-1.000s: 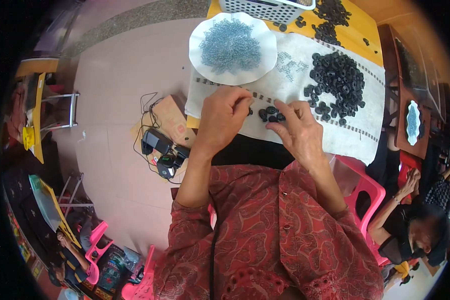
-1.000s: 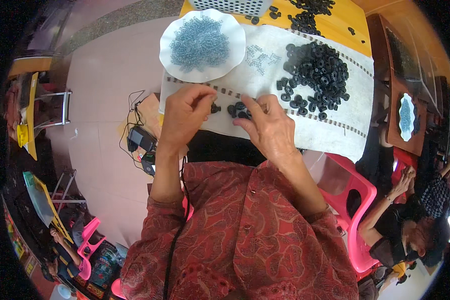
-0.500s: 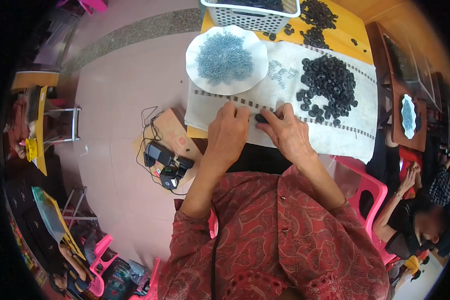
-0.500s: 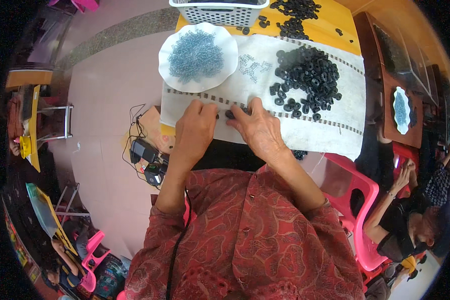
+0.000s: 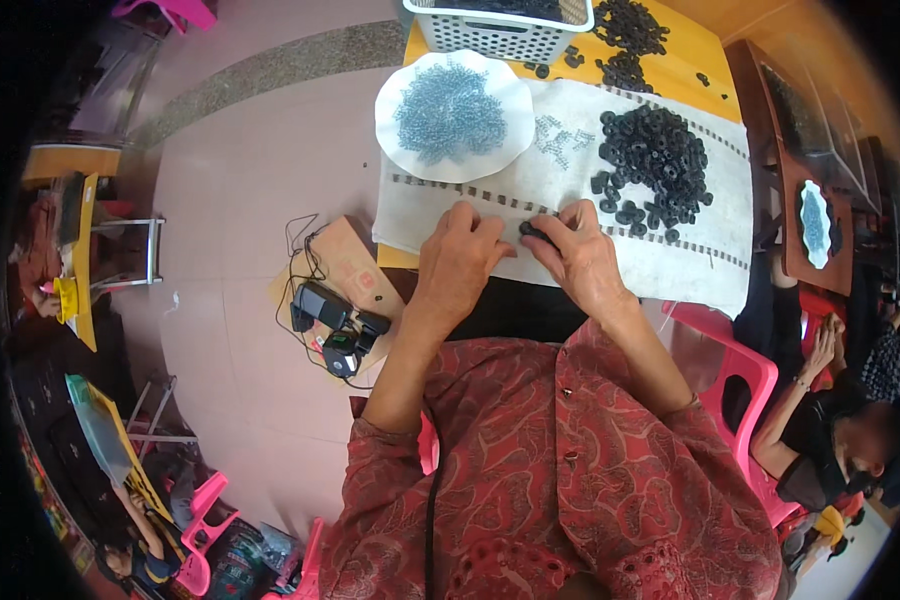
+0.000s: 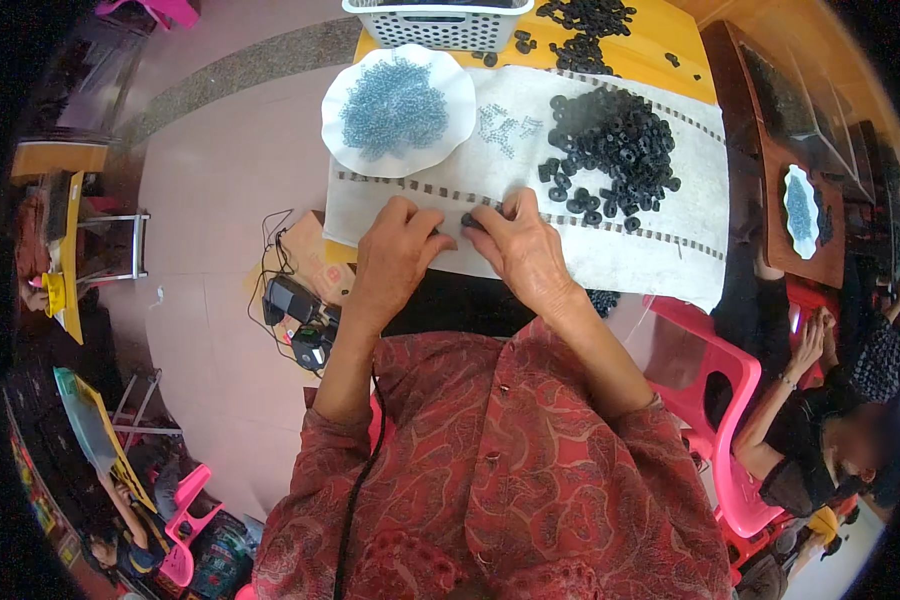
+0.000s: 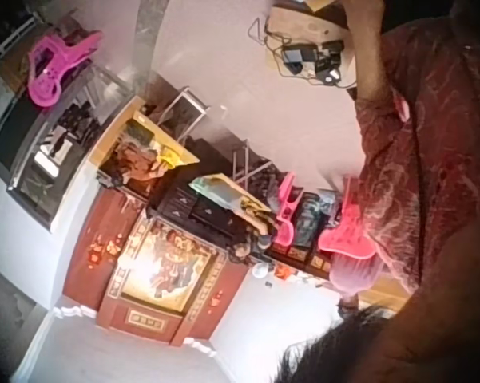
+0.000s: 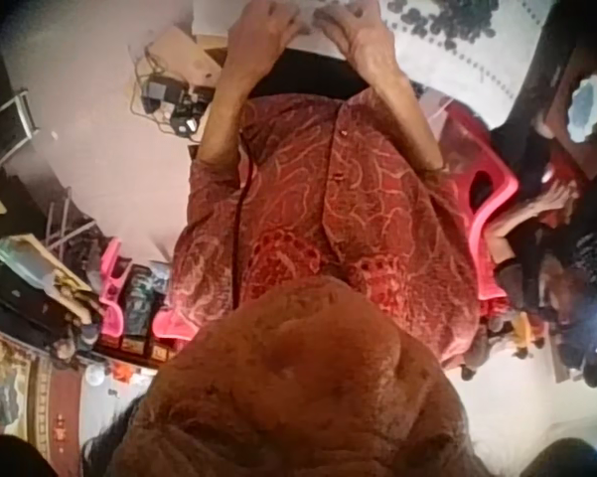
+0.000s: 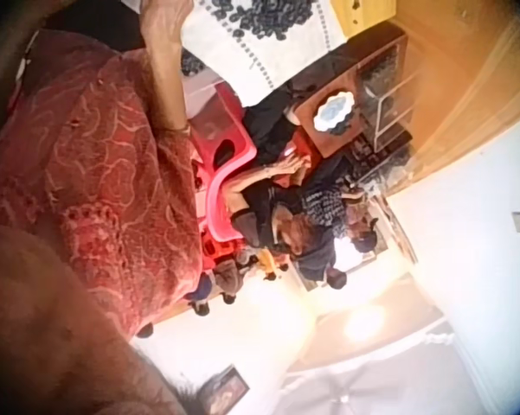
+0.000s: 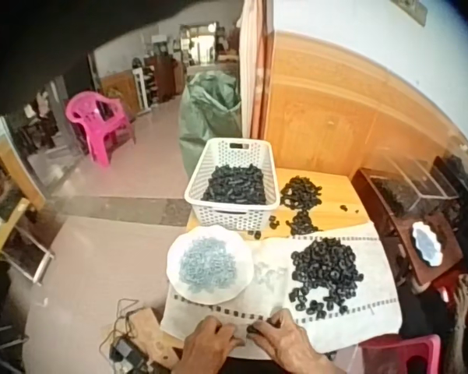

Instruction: The person assembles small components by picking up black pieces from the table, inserting small parts into them by hand, and placing the assembled pieces onto the cloth.

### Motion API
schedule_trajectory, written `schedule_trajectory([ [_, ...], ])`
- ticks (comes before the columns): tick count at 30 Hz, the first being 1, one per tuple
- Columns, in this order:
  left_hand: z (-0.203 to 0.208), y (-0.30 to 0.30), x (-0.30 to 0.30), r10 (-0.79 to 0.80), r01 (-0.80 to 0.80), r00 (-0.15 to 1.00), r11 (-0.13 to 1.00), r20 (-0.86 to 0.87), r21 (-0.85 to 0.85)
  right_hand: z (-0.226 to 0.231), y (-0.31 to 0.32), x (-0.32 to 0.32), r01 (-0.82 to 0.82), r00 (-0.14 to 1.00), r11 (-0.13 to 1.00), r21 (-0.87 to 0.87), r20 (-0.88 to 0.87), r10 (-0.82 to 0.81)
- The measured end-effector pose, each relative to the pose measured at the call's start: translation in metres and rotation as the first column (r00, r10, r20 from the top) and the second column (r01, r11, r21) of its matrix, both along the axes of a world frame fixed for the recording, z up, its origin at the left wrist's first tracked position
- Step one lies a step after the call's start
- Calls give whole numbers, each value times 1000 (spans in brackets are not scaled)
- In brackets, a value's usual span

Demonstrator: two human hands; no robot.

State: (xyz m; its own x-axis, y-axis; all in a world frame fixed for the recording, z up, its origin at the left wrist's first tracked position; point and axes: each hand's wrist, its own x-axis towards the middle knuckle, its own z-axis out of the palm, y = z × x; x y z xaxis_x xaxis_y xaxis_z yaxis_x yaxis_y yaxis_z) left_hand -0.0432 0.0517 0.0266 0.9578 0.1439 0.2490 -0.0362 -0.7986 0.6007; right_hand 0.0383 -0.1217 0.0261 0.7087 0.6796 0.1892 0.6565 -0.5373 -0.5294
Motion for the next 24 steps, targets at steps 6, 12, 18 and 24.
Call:
schedule_trajectory([
  [6,2,2,-3,-65,65,998,998,3,-19,3,2,-6,24,1000,999,-46,21,-23],
  [12,-5,4,-2,-53,53,999,998,5,-20,0,1,-9,3,990,1000,-24,142,0],
  [18,-11,1,3,1,0,1000,1000,30,-22,-4,-5,-8,14,984,1000,10,177,-15],
  [24,-19,-1,6,129,-95,984,963,121,-251,-5,-1,-8,51,979,997,-50,201,-40],
])
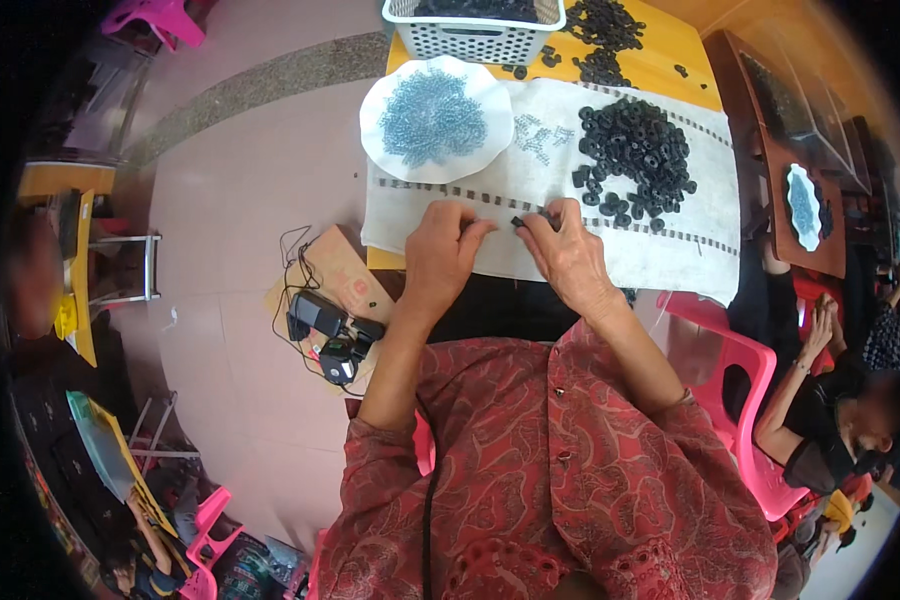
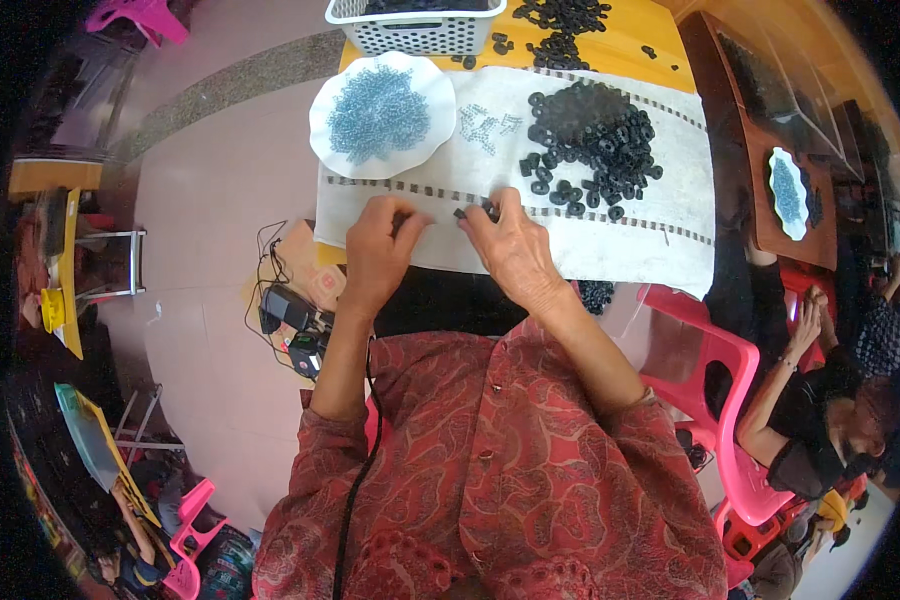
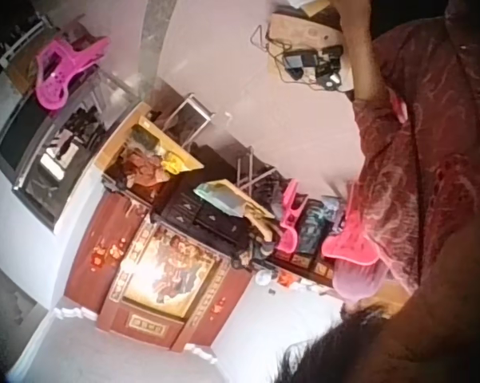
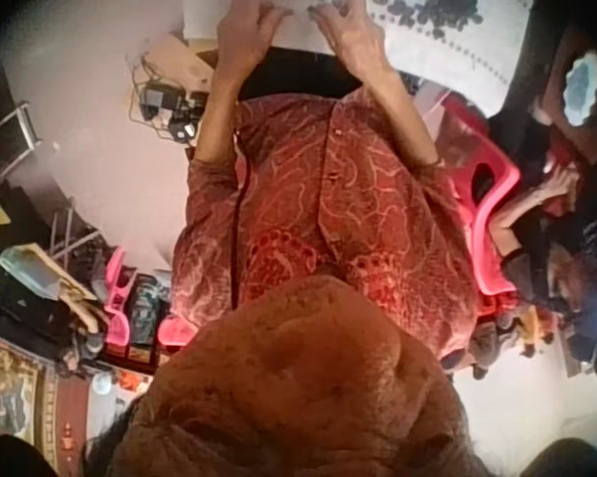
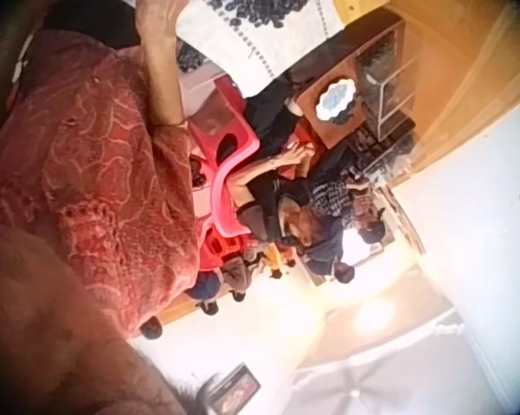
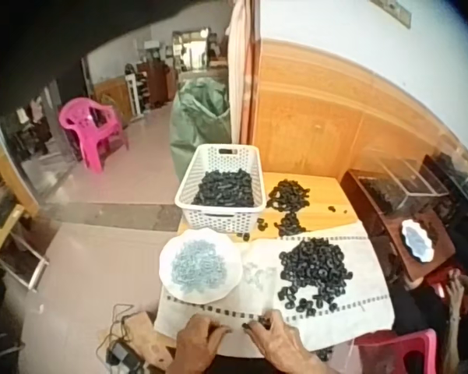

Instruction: The person assembles small components by picking up black pieces from the table, inserting small parts into them by hand, and placing the assembled pieces onto the cloth.

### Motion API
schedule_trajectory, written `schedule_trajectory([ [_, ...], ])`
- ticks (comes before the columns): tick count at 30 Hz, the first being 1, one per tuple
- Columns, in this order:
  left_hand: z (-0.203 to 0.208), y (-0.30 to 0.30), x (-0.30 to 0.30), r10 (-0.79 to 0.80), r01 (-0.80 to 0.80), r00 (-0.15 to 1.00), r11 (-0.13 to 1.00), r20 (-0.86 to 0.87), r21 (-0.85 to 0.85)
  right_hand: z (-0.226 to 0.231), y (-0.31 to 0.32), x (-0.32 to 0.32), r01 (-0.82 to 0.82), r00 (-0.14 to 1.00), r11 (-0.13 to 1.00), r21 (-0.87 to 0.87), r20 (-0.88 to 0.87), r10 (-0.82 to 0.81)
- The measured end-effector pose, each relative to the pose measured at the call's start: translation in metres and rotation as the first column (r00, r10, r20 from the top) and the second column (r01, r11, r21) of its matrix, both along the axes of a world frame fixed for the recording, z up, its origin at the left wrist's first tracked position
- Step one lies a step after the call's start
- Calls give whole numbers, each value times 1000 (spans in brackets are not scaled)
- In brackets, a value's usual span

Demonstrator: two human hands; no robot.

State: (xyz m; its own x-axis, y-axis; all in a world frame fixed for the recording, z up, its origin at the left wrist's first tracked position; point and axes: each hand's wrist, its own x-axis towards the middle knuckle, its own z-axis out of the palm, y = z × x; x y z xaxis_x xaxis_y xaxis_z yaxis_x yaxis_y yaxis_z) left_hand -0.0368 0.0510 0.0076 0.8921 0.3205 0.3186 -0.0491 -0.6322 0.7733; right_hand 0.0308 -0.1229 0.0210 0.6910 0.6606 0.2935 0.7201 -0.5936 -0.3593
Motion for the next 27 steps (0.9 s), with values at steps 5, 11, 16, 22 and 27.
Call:
schedule_trajectory([
  [5,12,4,-7,-163,-92,970,449,-182,-889,-1,-3,2,19,999,996,84,-35,-16],
  [11,6,-20,-4,-275,-176,942,87,-193,-981,-5,-6,8,47,991,935,352,-133,0],
  [16,4,-20,3,-281,-119,950,86,-138,-989,7,-4,14,104,960,898,428,-280,22],
  [22,19,-40,12,-249,-94,966,-71,-74,-993,30,1,5,53,962,876,479,-258,83],
  [27,6,-45,20,-211,-121,977,-393,-39,-911,34,5,1,-50,977,928,370,-176,123],
])
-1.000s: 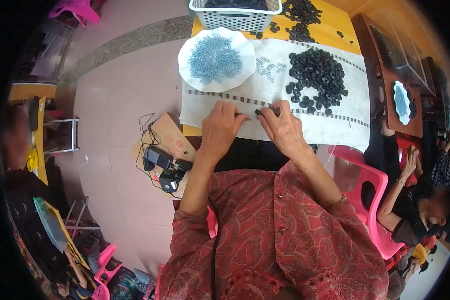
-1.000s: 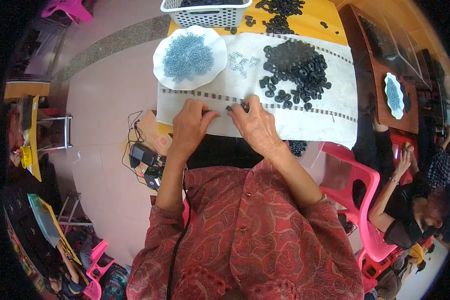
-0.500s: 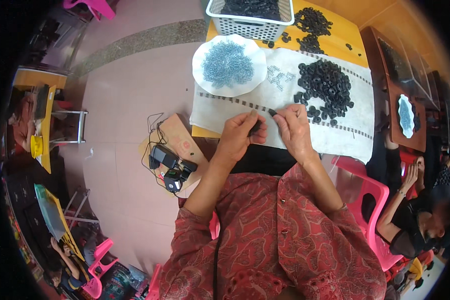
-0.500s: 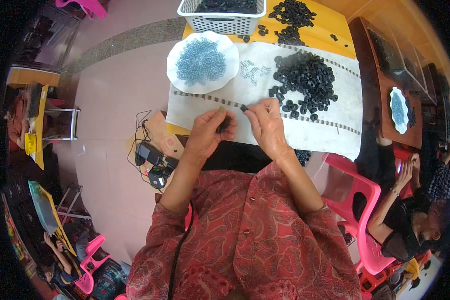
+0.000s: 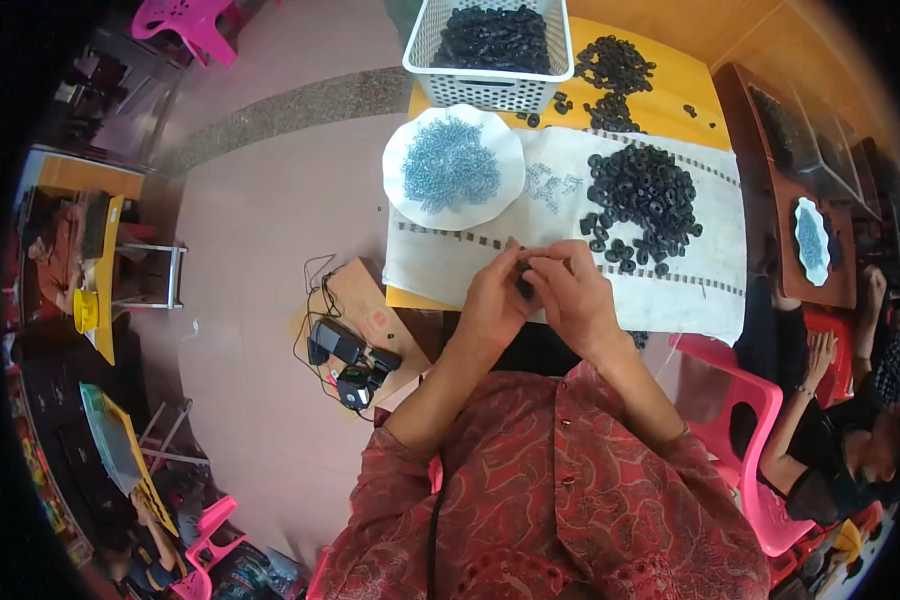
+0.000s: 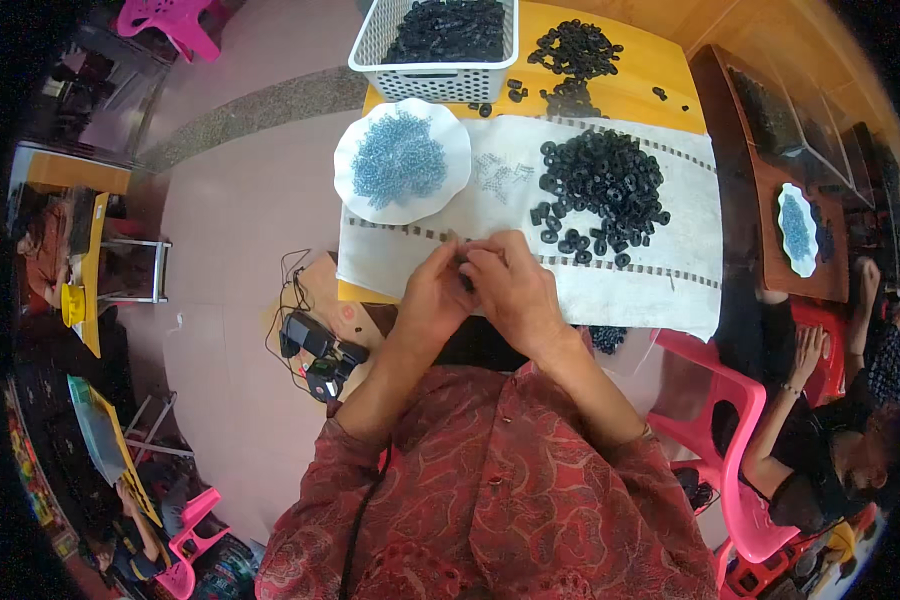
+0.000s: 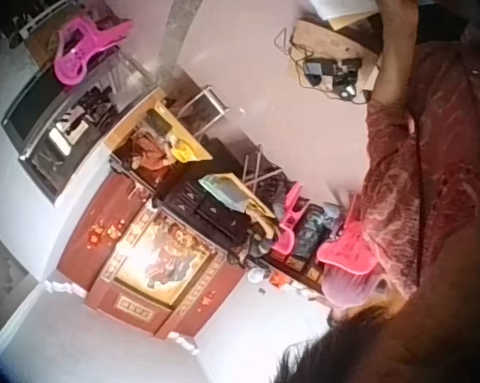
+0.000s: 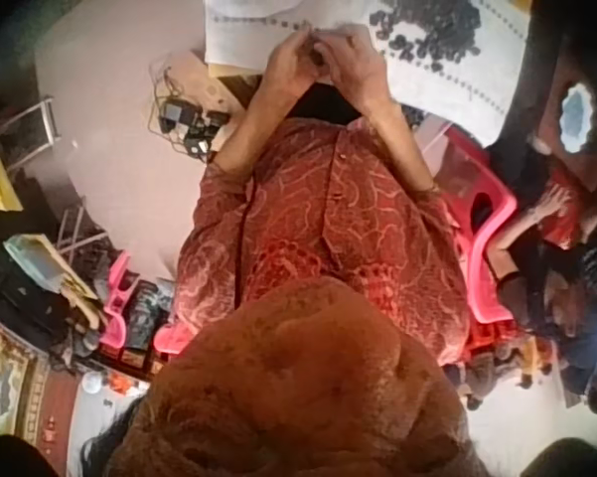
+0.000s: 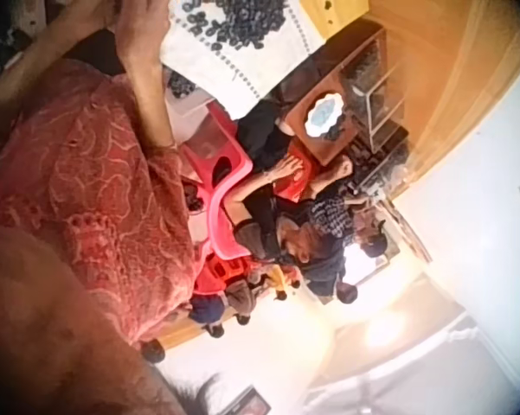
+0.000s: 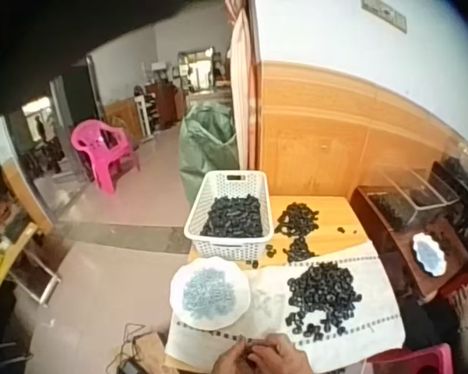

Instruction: The person assembles small components by picking up black pieces from the table, inserting small parts into them by hand, and placing the assembled pieces onto the cloth.

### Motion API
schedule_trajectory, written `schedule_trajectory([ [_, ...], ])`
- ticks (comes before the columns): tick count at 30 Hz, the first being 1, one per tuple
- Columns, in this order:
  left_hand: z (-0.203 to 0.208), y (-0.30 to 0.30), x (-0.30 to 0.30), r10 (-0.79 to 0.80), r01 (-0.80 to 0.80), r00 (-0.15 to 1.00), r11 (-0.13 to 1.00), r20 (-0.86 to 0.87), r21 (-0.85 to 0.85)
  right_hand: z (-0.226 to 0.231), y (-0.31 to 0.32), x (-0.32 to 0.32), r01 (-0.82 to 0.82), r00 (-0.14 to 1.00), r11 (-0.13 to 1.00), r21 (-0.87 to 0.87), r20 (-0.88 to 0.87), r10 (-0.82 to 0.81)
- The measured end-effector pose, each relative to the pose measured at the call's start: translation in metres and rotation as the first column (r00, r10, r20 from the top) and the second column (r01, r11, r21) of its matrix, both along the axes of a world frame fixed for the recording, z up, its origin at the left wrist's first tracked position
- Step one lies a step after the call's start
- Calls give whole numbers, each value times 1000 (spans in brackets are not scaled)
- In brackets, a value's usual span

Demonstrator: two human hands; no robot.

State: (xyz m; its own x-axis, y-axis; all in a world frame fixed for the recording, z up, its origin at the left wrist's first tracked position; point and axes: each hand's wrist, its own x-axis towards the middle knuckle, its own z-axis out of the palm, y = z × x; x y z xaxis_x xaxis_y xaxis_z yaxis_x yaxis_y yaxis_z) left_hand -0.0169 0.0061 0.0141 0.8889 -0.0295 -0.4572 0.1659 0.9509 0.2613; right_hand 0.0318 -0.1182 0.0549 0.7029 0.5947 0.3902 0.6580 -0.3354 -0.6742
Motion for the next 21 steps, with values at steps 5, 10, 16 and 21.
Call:
schedule_trajectory([
  [5,-1,0,6,-20,20,1000,993,-4,-120,16,2,4,-4,986,1000,-12,166,6],
  [10,17,10,17,-31,32,999,997,13,-73,27,-6,6,5,970,971,240,234,-63],
  [16,69,63,79,124,-141,979,985,159,98,0,-29,11,81,989,987,135,114,-97],
  [21,106,126,159,241,-356,924,822,295,444,-12,-37,4,60,995,995,82,80,-67],
])
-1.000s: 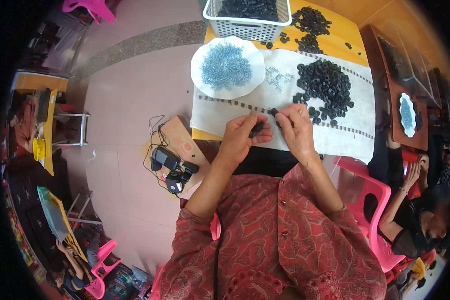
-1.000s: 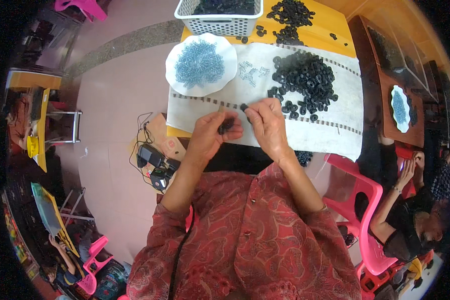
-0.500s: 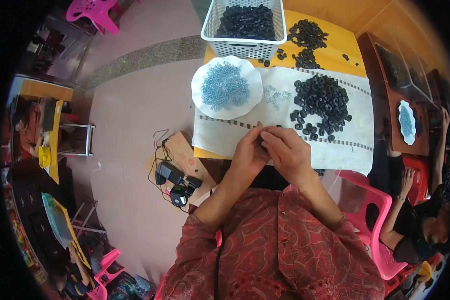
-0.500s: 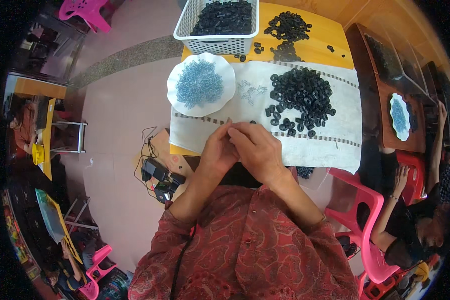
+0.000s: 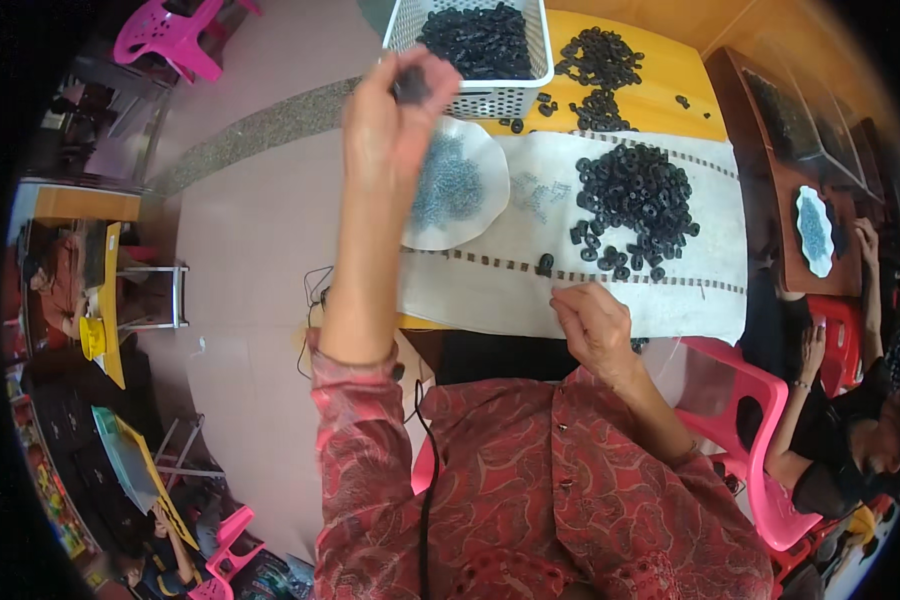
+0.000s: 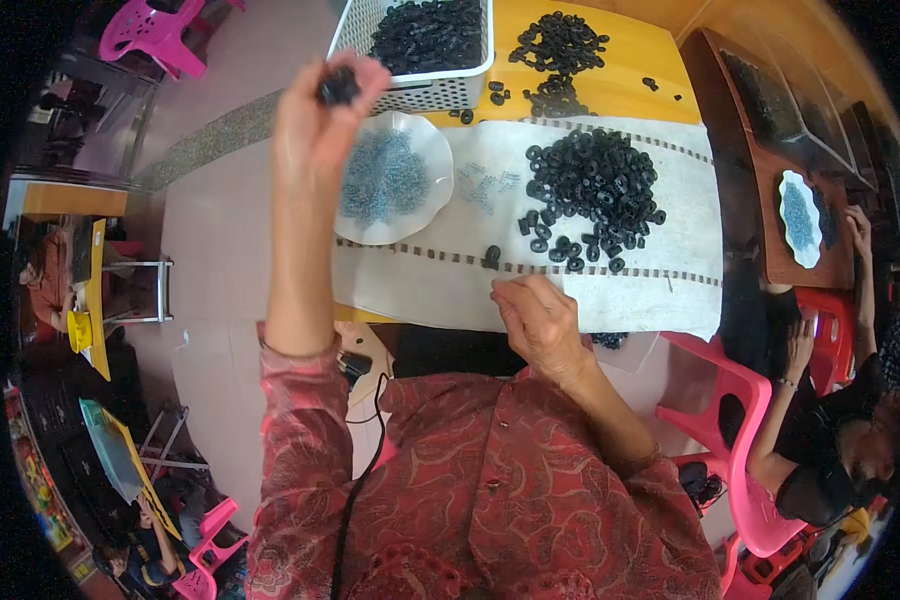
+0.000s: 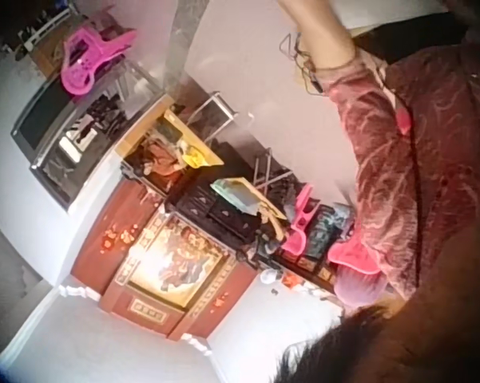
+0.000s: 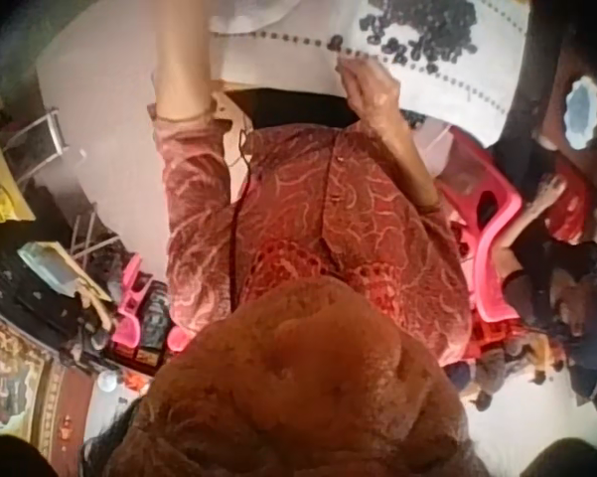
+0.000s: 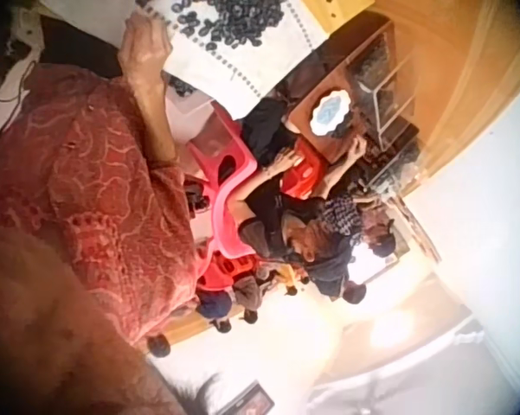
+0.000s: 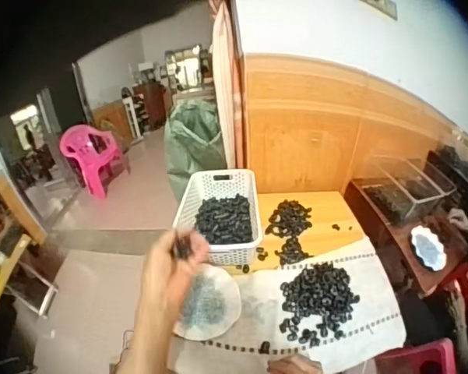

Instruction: The person assembles small components by picking up black pieces from the table, inserting small parts into them by hand, and placing the assembled pieces onto the cloth.

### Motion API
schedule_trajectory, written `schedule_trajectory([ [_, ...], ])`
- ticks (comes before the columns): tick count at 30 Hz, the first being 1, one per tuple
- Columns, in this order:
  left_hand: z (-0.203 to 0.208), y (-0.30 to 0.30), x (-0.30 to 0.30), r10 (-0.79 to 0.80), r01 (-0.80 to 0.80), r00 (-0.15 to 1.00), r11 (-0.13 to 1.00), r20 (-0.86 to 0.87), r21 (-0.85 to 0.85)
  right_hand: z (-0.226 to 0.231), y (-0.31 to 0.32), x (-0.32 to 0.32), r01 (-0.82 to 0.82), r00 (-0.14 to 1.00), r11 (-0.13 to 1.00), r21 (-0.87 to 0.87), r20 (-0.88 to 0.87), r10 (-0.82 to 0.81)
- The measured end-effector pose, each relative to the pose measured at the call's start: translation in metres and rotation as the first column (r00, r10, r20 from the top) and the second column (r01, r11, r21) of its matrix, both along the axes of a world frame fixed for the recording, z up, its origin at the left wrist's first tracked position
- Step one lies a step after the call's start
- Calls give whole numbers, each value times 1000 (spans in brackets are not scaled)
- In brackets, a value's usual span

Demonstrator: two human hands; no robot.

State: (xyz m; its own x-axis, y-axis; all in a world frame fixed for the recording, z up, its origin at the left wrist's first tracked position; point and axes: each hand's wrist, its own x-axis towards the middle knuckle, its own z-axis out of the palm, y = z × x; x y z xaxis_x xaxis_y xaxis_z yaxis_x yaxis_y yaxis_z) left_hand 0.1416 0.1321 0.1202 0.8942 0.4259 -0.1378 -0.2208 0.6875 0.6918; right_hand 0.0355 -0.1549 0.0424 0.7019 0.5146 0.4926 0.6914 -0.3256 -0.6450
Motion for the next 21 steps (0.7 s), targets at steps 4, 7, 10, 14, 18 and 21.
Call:
schedule_trajectory([
  [4,-6,36,50,62,-57,998,976,-20,213,-5,0,0,4,999,1000,3,-48,-3],
  [7,-10,29,51,196,-126,976,866,-97,484,-6,-2,3,2,998,1000,-17,-55,-3],
  [10,-14,18,30,275,-228,961,816,-10,531,-11,-7,8,44,998,999,-32,-54,-46],
  [14,-13,-19,-26,152,-73,987,730,-58,680,-9,-15,13,141,983,989,-49,-110,-146],
  [18,-38,-68,-78,-58,228,969,590,-242,775,-12,-18,19,187,974,979,-77,-119,-195],
  [21,-71,-97,-101,-52,199,979,413,-195,889,-8,-11,20,183,971,977,-106,-137,-196],
])
